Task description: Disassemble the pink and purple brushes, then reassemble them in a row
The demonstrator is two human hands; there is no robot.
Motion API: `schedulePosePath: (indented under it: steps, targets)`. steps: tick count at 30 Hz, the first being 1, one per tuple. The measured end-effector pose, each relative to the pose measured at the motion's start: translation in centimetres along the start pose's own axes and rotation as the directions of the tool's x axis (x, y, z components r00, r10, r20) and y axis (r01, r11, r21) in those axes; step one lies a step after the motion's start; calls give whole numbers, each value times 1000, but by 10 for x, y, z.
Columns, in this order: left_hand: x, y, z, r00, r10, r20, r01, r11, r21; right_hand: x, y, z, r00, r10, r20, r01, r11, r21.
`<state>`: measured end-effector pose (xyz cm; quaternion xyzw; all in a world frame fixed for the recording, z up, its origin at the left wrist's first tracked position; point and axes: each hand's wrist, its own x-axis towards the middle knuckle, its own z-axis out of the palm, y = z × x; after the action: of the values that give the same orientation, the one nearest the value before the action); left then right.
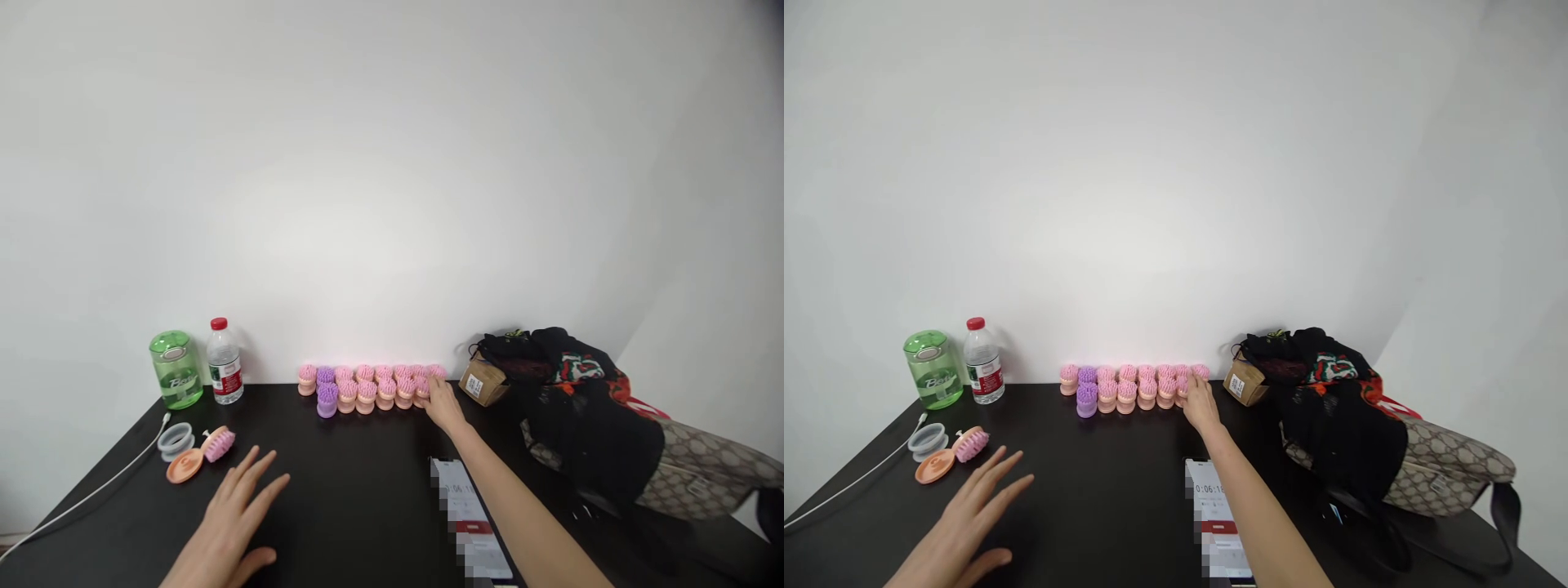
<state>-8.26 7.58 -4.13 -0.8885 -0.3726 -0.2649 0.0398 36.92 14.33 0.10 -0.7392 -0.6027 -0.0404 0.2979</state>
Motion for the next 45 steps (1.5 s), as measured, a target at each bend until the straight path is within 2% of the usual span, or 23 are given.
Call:
schedulePosePath:
  steps: [3,5,9,11,14,18,19,20,23,26,28,30,33,36,38,40,43,45]
  targets:
    - [6,31,0,999,-21,29,25,991,-135,0,3,8,999,32,38,-32,999,-2]
    - [12,44,-2,998,-13,65,26,978,-209,-2,2,9,996,61,58,-62,998,8]
    - [20,56,-9,989,21,149,24,955,-295,-10,-2,-5,987,144,66,-148,987,61]
    - [23,60,-11,989,14,145,31,951,-308,-18,-9,-17,984,171,50,-175,978,112]
    - [28,68,-11,998,-3,60,22,948,-318,-43,-36,-31,990,137,44,-143,963,229]
    - [37,84,-8,994,-77,-78,48,944,-326,-100,-95,-30,991,-32,133,-27,907,420]
    - [39,89,-7,989,-94,-111,52,942,-333,-116,-111,-26,985,-77,155,-6,880,474]
    - [39,92,-7,985,-105,-137,53,939,-339,-131,-125,-22,975,-128,182,-2,813,583]
    - [35,99,-7,978,-142,-154,78,929,-362,-164,-155,-7,950,-188,249,-81,624,777]
    - [27,98,-8,974,-181,-137,121,923,-365,-179,-166,6,937,-220,272,-132,498,857]
    - [22,95,-8,978,-155,-143,99,937,-335,-185,-167,12,928,-236,286,-153,460,875]
    - [19,93,-6,985,-93,-147,48,957,-288,-188,-165,15,917,-233,324,-188,464,866]
    - [18,92,-3,990,-7,-138,-24,974,-227,-192,-162,15,908,-194,370,-214,545,811]
    - [17,93,-2,991,24,-132,-52,976,-213,-192,-161,12,920,-198,337,-135,649,748]
    - [17,93,-2,993,24,-116,-51,971,-232,-192,-160,8,928,-226,295,-65,684,727]
    - [17,92,-2,995,12,-94,-36,966,-256,-191,-160,4,930,-271,250,8,692,722]
    - [17,88,1,995,-18,-101,-11,961,-277,-192,-160,-1,900,-385,204,114,660,743]
    - [18,86,2,993,-21,-118,-13,959,-283,-192,-160,-1,888,-404,218,113,653,749]
